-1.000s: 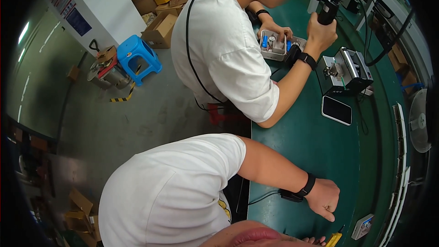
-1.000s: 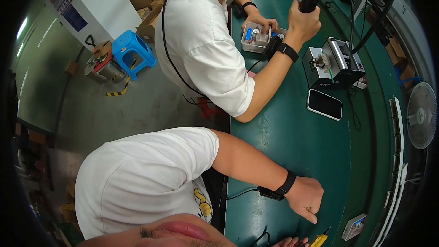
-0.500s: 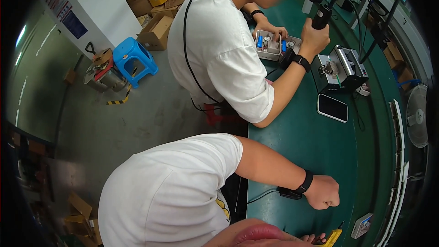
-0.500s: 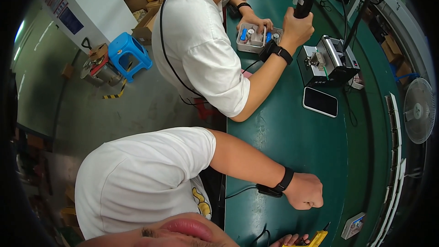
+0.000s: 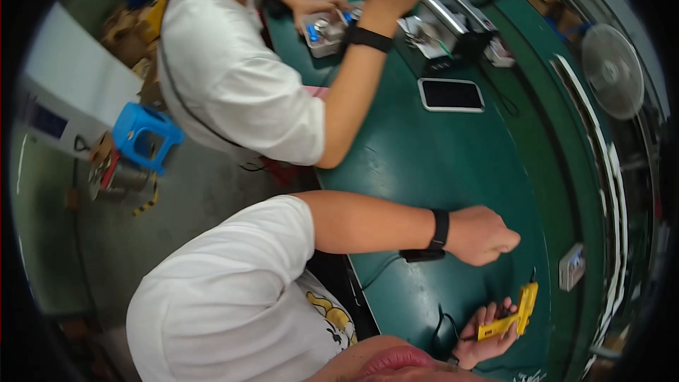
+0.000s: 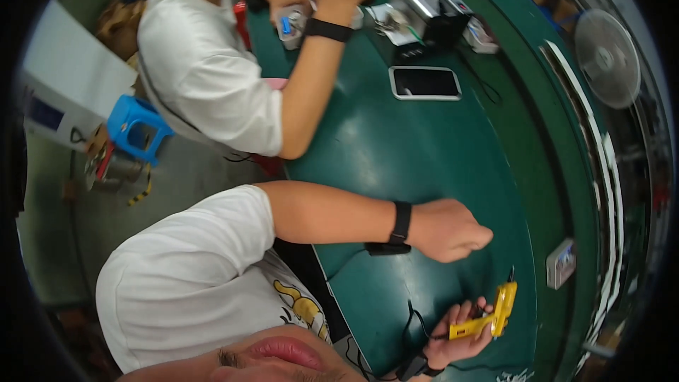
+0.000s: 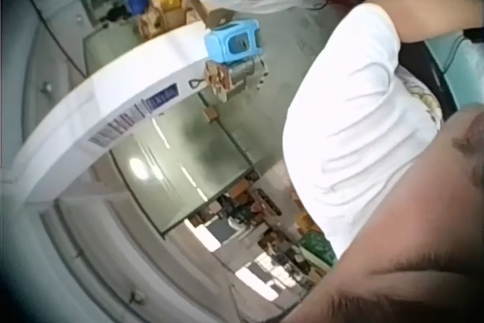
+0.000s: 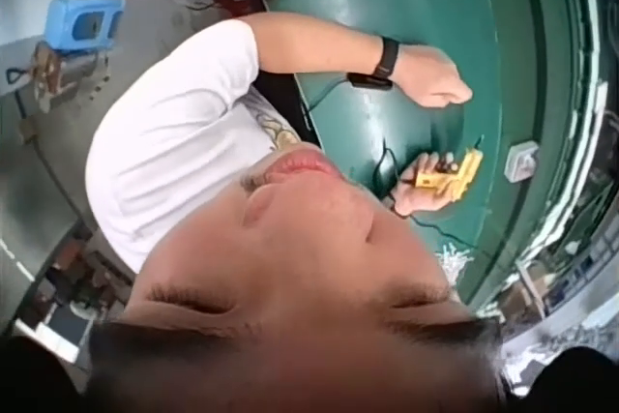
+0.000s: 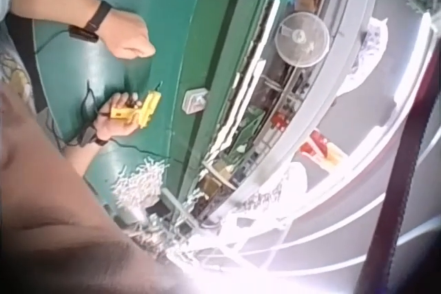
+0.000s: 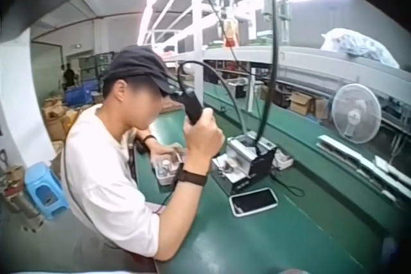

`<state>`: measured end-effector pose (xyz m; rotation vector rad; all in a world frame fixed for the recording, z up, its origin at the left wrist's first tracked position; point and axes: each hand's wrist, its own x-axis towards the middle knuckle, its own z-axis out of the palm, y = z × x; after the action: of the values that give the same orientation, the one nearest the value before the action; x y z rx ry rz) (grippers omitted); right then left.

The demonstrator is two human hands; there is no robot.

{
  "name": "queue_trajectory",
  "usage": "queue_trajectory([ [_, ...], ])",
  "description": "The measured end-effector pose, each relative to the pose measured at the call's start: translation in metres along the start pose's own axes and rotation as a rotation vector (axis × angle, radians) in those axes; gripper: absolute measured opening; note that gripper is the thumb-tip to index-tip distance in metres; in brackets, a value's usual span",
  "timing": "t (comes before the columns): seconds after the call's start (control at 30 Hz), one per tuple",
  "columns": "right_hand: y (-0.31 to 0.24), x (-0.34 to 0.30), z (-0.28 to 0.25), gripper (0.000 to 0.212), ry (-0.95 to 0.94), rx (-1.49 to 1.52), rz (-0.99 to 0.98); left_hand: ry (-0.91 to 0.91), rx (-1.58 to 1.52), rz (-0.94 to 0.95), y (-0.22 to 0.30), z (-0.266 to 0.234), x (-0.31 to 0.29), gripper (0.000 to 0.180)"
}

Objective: The person assembles a device by placing a battery into a plastic housing, applying adhesive with a glue gun, and pressing it into place. They then set the housing aside and repeat the process with a second unit.

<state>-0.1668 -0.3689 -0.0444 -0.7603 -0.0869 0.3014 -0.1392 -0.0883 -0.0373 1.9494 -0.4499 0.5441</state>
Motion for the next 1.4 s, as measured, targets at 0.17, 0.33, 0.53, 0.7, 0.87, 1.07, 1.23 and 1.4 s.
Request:
queue_trajectory([
  [0.17,-0.002,0.001,0.013,0.033,0.088,0.015,0.001,-0.32,0.096,0.023,-0.007,-0.003,0.005,0.019],
  [0.33,-0.002,-0.002,0.018,0.032,0.153,0.023,0.0,-0.311,0.088,0.033,-0.005,-0.002,0.007,0.018],
  [0.53,-0.002,-0.001,0.019,0.031,0.142,0.029,-0.011,-0.23,-0.009,-0.214,0.005,-0.002,0.009,0.017],
  [0.7,-0.001,-0.002,0.022,0.029,0.155,0.002,-0.011,-0.343,0.044,-0.282,0.011,-0.003,0.017,0.019],
  [0.87,0.0,-0.002,0.02,0.028,0.154,0.011,-0.023,-0.433,0.304,-0.196,-0.005,0.019,0.026,0.023],
  [1.07,-0.001,-0.004,0.015,0.028,0.175,0.005,-0.062,-0.183,0.498,-0.291,-0.058,0.009,0.118,0.024],
  [1.23,0.005,0.001,0.013,0.028,0.167,0.058,-0.069,-0.021,0.922,-0.524,-0.144,-0.045,0.18,0.047],
  [1.4,0.006,0.002,0.006,0.027,0.175,0.069,-0.057,0.038,1.061,-0.522,-0.194,-0.077,0.194,0.061],
])
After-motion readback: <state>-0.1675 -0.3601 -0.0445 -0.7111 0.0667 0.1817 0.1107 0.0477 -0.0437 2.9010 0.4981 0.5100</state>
